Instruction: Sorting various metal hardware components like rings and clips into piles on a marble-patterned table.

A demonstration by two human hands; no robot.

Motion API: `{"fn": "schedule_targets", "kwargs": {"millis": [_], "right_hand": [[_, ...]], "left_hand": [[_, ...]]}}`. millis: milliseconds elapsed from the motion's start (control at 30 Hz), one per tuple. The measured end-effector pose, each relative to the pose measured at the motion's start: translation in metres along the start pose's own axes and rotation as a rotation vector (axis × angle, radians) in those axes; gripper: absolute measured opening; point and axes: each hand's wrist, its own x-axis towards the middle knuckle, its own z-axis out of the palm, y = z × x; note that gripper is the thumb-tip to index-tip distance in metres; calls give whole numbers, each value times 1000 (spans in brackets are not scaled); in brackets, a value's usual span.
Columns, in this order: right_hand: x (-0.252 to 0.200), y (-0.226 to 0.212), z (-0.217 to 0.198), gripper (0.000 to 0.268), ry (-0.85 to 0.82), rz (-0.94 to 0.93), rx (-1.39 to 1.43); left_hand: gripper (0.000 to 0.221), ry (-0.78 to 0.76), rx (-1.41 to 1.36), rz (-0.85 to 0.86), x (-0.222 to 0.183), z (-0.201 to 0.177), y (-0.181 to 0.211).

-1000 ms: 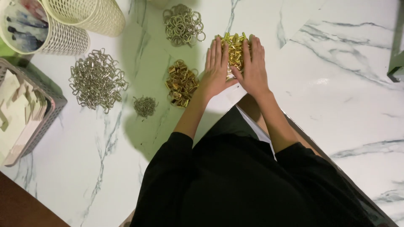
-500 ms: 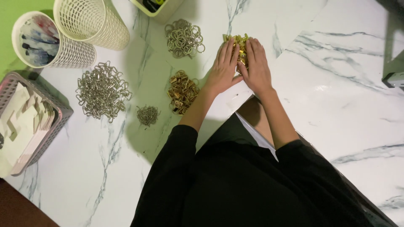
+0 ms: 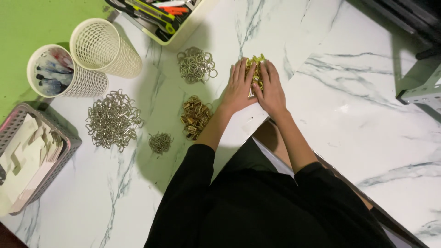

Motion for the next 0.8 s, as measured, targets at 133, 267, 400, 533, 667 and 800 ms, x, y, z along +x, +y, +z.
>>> {"fn": "schedule_targets", "kwargs": {"millis": [133, 267, 400, 533, 667, 800], "right_hand": [[-2, 0, -2, 64, 44, -61, -30], [-12, 5, 3, 59, 100, -149, -77], [-32, 3, 27, 50, 174, -238, -37], [-59, -38, 55, 48, 124, -272, 80], [-88, -97, 67, 47, 21, -402, 219], [-102, -136, 85, 46, -109, -455, 394]], "left_hand": [[120, -33, 69, -35, -7, -20, 16], [115, 23, 11, -69, -33, -26, 26], [95, 184, -172, -62, -80, -44, 32], [75, 328, -202, -36, -140, -58, 28], [62, 482, -284, -100, -204, -79, 35], [58, 632, -195, -263, -266, -73, 38]]}}
